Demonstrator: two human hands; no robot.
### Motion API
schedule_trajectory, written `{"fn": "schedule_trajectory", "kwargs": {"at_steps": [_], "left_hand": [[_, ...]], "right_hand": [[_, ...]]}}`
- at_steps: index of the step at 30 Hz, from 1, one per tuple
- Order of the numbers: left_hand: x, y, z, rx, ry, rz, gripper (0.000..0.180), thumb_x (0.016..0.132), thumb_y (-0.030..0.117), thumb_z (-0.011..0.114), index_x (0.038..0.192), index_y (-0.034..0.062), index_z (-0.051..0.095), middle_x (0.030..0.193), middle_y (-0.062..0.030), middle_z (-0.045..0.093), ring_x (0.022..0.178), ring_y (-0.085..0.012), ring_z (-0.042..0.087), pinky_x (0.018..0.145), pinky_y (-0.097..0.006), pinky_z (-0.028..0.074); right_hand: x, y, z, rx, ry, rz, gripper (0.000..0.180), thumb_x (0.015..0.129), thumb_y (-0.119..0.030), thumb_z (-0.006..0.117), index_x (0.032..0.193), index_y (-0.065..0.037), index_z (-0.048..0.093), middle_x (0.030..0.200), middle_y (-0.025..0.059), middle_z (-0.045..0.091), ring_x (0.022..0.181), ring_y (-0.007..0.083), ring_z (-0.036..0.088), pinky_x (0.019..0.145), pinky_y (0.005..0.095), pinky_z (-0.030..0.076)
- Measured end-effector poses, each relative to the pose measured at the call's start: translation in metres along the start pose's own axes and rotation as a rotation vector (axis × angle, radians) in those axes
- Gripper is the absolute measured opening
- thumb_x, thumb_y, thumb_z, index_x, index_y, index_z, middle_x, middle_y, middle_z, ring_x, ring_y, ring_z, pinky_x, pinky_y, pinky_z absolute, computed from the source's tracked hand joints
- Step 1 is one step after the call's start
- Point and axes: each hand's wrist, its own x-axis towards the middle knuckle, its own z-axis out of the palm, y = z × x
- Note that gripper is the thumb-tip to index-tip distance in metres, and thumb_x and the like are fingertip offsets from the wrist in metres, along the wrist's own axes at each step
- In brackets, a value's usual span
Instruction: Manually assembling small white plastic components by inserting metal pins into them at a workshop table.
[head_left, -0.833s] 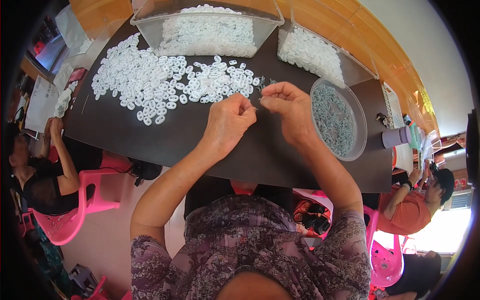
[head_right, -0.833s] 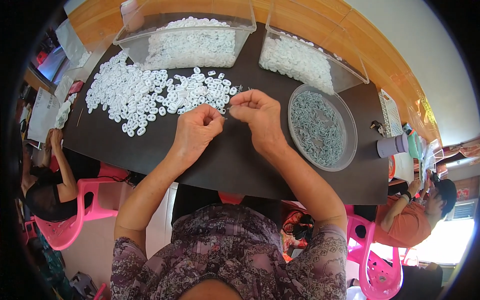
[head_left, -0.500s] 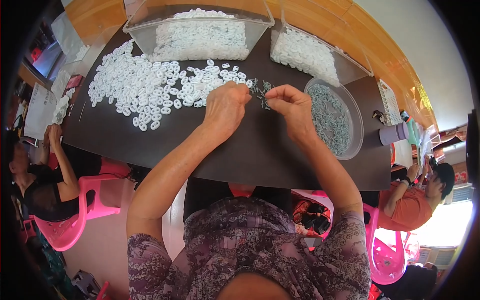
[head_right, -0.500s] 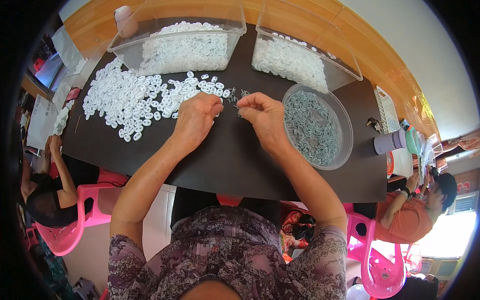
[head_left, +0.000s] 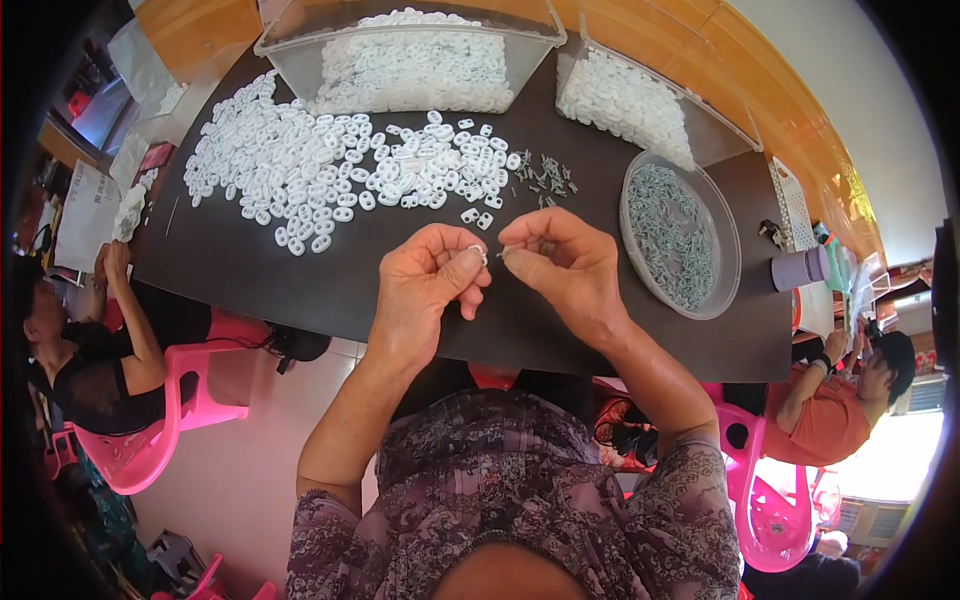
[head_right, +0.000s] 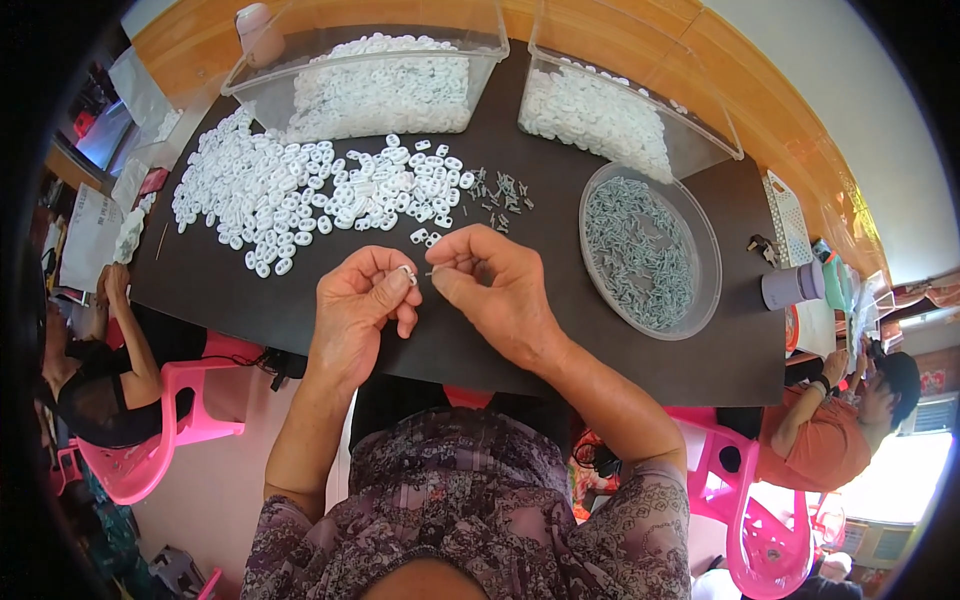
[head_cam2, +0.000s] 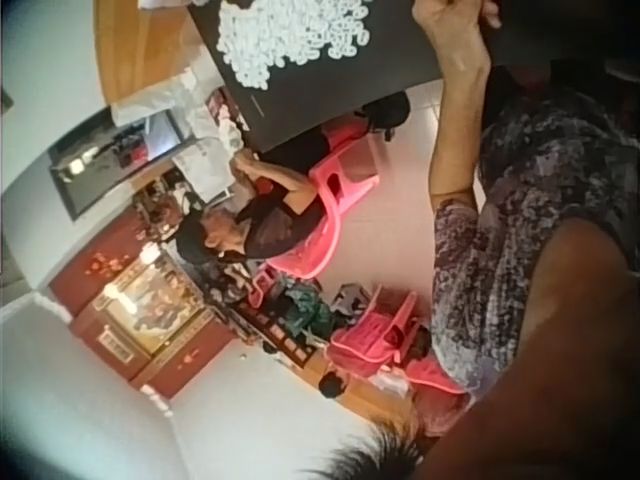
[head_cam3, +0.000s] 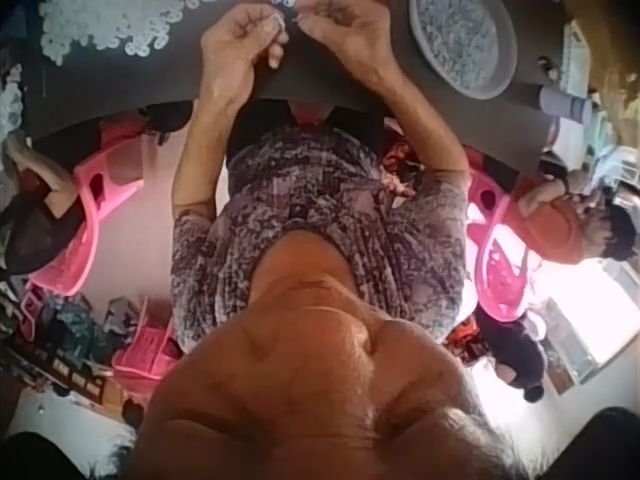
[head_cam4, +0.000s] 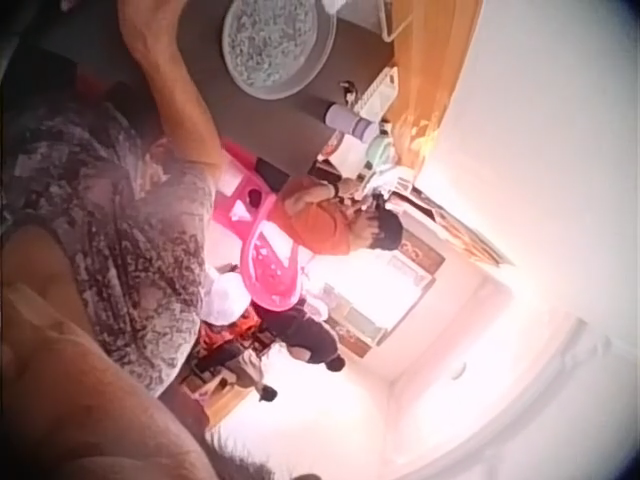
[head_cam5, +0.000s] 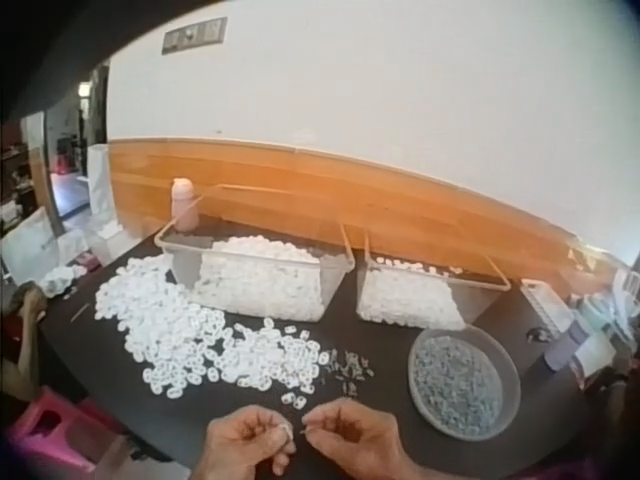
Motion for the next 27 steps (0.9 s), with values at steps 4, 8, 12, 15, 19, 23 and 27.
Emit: {"fn": "schedule_trajectory", "kwargs": {"at_steps": [4,8,12,15,19,23,27], "left_hand": [[-0.008,-0.002,0.001,-0.055,0.041,0.026,0.013,0.087,0.009,0.06,0.092,-0.0033,0.059,0.073,-0.0071,0.06,0.055,-0.0108,0.053,0.049,-0.022,0.044],[-0.013,-0.002,0.003,-0.047,0.05,0.044,0.014,0.087,0.009,0.06,0.092,-0.0038,0.059,0.073,-0.007,0.06,0.056,-0.0106,0.053,0.049,-0.021,0.044],[-0.016,-0.003,0.004,-0.007,0.061,0.064,0.014,0.087,0.009,0.06,0.092,-0.0037,0.059,0.074,-0.0066,0.059,0.058,-0.0097,0.053,0.05,-0.021,0.044],[-0.018,-0.004,0.005,-0.002,0.066,0.068,0.014,0.087,0.01,0.061,0.092,-0.0034,0.059,0.074,-0.0062,0.059,0.059,-0.009,0.053,0.05,-0.02,0.044],[-0.02,-0.007,0.008,0.018,0.099,0.1,0.014,0.088,0.01,0.06,0.093,-0.0026,0.058,0.076,-0.0053,0.059,0.06,-0.0077,0.052,0.051,-0.019,0.043],[-0.023,-0.012,0.01,0.052,0.124,0.146,0.013,0.088,0.01,0.059,0.093,-0.002,0.058,0.077,-0.0044,0.059,0.062,-0.007,0.052,0.052,-0.019,0.043],[-0.025,-0.016,0.012,0.07,0.163,0.215,0.012,0.09,0.01,0.057,0.093,-0.0018,0.057,0.077,-0.0033,0.058,0.063,-0.0066,0.051,0.053,-0.019,0.043]], "right_hand": [[-0.004,-0.003,0.01,-0.061,0.004,-0.031,0.017,0.08,0.003,0.062,0.096,0.001,0.06,0.089,0.0009,0.058,0.082,0.0054,0.053,0.073,0.0205,0.043],[-0.005,0.0,0.013,-0.035,0.002,-0.025,0.017,0.08,0.002,0.062,0.097,0.001,0.06,0.089,0.0008,0.057,0.082,0.0055,0.052,0.073,0.0205,0.043],[-0.008,0.001,0.017,-0.078,0.027,-0.083,0.016,0.08,0.002,0.061,0.096,0.001,0.059,0.083,-0.0003,0.057,0.076,0.0051,0.05,0.068,0.0207,0.042],[-0.009,-0.001,0.018,-0.082,0.012,-0.064,0.017,0.08,0.003,0.061,0.097,0.002,0.059,0.086,0.0003,0.055,0.079,0.0059,0.05,0.071,0.0208,0.042],[-0.011,0.003,0.019,-0.138,0.014,-0.122,0.016,0.08,0.004,0.06,0.097,0.003,0.059,0.085,0.0005,0.055,0.078,0.006,0.05,0.07,0.0212,0.041],[-0.011,0.005,0.023,-0.141,0.029,-0.146,0.016,0.08,0.006,0.059,0.096,0.003,0.059,0.084,0.0007,0.055,0.078,0.006,0.05,0.069,0.0211,0.041],[-0.013,0.01,0.029,-0.183,0.027,-0.191,0.015,0.08,0.008,0.059,0.094,0.003,0.059,0.084,0.0006,0.055,0.077,0.0058,0.05,0.068,0.0204,0.041]]}}
